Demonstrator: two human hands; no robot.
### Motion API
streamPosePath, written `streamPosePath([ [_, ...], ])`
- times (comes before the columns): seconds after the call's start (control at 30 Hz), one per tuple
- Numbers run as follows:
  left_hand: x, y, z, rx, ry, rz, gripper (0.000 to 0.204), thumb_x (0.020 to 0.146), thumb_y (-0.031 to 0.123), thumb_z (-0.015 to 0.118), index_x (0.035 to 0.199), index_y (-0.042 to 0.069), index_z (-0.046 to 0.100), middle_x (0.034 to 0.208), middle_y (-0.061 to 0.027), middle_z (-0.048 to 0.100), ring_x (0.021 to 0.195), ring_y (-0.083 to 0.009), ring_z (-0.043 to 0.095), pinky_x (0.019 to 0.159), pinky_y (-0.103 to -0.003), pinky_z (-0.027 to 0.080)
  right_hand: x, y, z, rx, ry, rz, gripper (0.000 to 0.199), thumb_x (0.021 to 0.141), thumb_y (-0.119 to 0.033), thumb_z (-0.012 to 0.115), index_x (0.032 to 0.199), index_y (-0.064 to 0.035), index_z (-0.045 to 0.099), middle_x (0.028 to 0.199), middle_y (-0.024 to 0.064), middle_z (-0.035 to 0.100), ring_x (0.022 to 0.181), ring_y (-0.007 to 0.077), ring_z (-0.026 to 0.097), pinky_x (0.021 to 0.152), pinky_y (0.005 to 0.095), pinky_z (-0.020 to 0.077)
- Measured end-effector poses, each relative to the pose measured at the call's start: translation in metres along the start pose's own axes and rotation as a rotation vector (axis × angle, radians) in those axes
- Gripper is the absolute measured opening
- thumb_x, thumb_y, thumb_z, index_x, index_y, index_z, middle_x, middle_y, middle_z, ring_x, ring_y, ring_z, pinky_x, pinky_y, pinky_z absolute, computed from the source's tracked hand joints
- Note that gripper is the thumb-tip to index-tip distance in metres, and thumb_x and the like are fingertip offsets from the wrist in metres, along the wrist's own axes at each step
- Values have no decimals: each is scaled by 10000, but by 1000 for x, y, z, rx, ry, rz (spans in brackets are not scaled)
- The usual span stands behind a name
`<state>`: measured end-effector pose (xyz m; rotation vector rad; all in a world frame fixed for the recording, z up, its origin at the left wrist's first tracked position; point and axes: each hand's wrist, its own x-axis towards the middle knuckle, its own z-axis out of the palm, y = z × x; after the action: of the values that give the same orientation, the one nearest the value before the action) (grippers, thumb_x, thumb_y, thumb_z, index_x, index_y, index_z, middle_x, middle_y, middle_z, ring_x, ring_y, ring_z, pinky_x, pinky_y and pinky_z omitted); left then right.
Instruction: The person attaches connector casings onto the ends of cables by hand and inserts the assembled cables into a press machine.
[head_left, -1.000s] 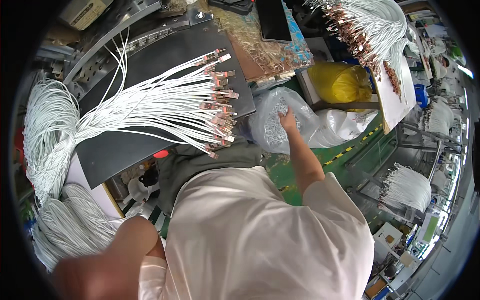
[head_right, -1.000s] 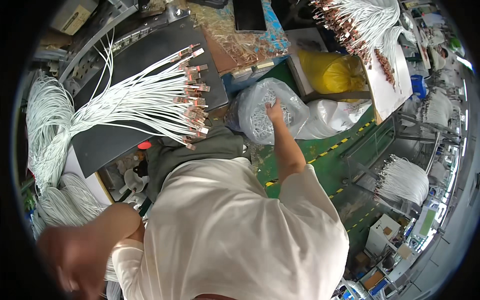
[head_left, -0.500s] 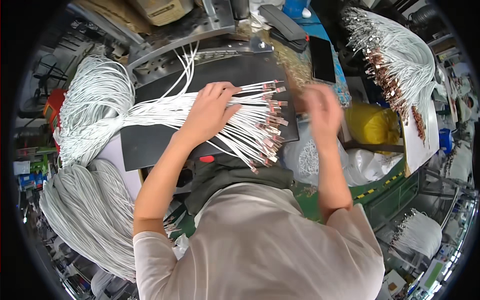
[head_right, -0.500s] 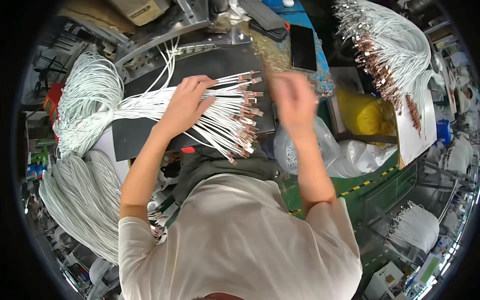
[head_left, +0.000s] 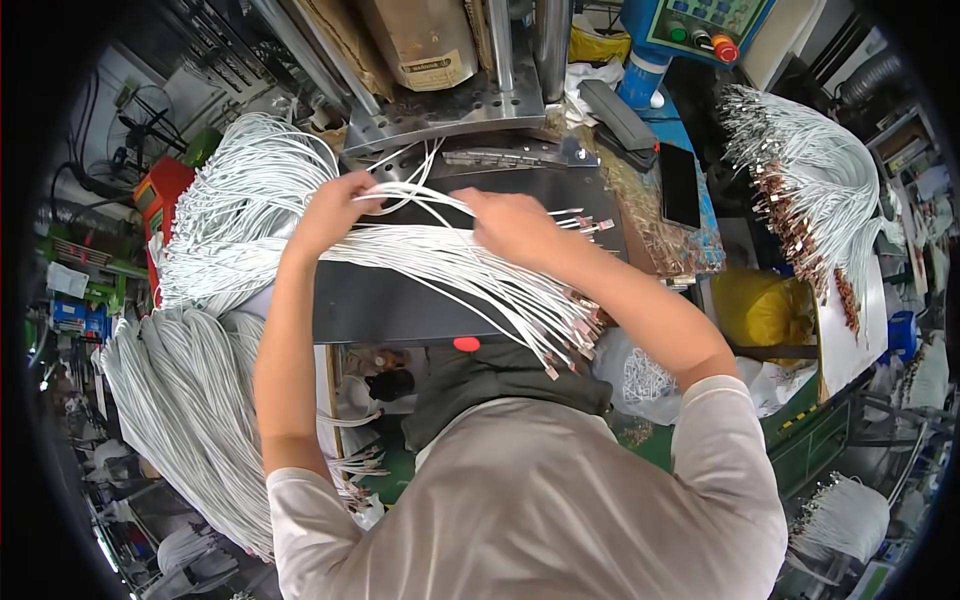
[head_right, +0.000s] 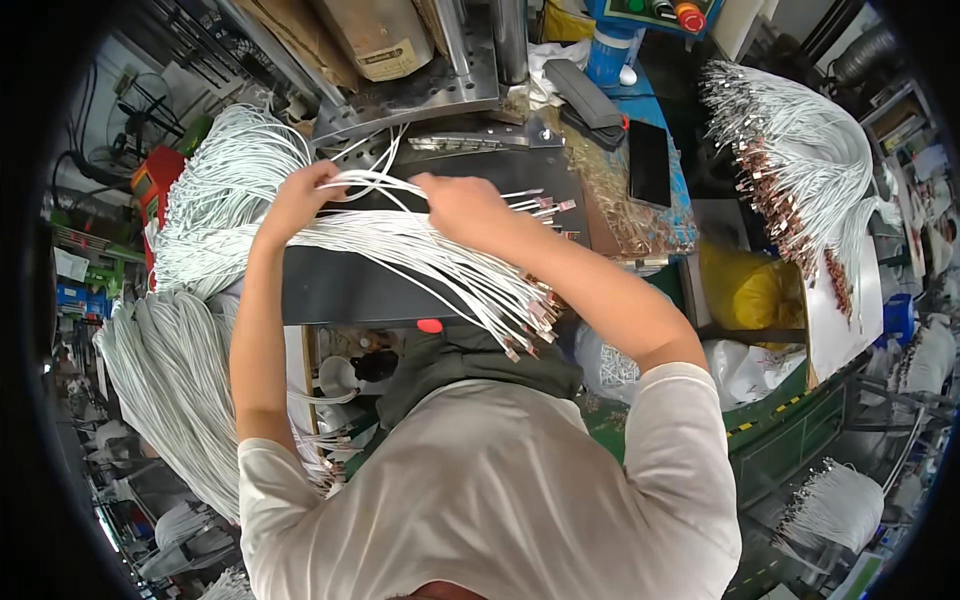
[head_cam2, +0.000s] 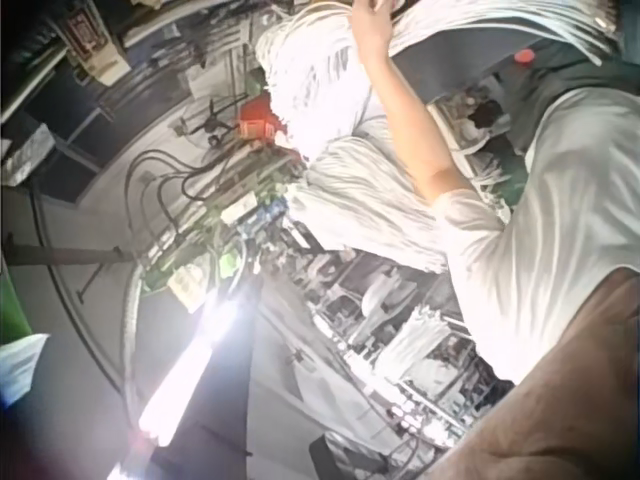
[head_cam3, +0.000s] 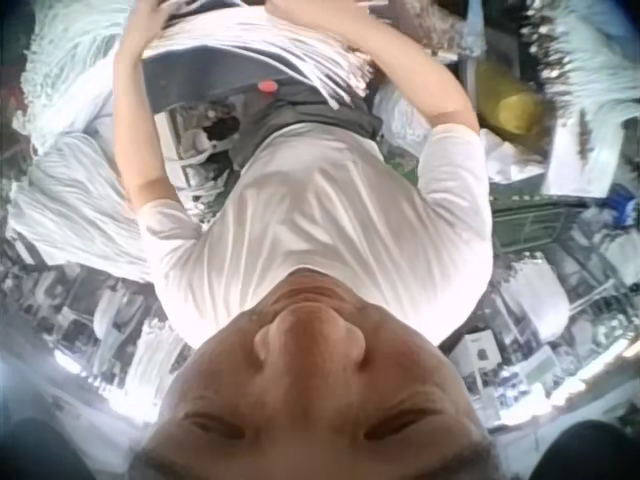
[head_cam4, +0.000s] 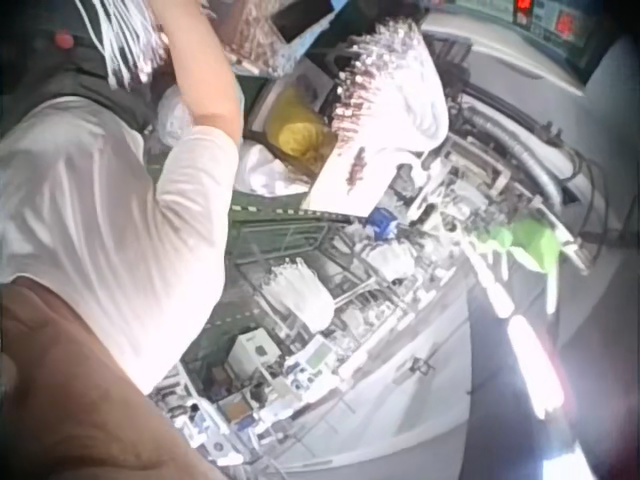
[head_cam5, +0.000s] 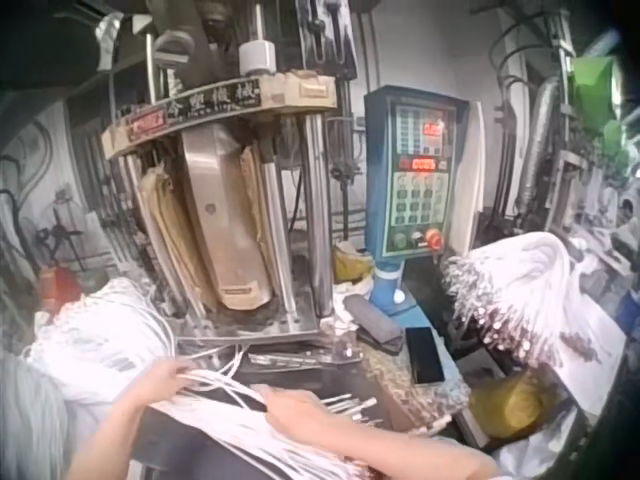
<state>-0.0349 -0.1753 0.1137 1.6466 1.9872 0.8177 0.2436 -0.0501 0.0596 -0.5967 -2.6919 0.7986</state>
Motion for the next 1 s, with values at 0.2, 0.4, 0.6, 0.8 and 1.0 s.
streamPosePath([
  [0.2,-11,54,45,223,-41,49,295,983,285,707,985,-8,685,786,-184,634,718,-351,587,681,-421,464,-19,-28,-109,-456,184,-49,430,904,-311,722,1262,-76,682,1140,156,693,1011,388,704,918,504,540],
  [0.4,-6,57,57,-206,10,196,263,1006,274,689,1021,11,682,791,-123,661,695,-247,621,670,-375,480,-25,-42,-65,-184,60,1,307,921,-178,681,1179,-50,576,1071,183,707,1003,382,715,818,486,553],
  [0.6,-20,31,54,132,-97,110,283,1035,278,628,970,4,659,824,-160,691,762,-368,652,711,-414,499,-38,-2,-85,-651,35,43,324,868,-175,720,1165,-57,666,1109,120,718,1148,285,676,955,468,484],
  [0.8,-6,30,65,23,52,67,295,1032,285,633,959,1,663,799,-211,670,757,-401,652,695,-446,488,-22,25,-18,-210,87,-27,281,896,-120,651,1168,-56,675,1102,153,708,1080,341,690,918,462,524],
  [1.0,-6,19,84,-187,149,-50,302,1034,274,647,930,-10,662,746,-127,686,675,-243,659,681,-358,505,-37,80,-21,-428,233,-142,160,883,-87,642,1034,-39,667,1003,165,695,882,392,706,803,490,566],
])
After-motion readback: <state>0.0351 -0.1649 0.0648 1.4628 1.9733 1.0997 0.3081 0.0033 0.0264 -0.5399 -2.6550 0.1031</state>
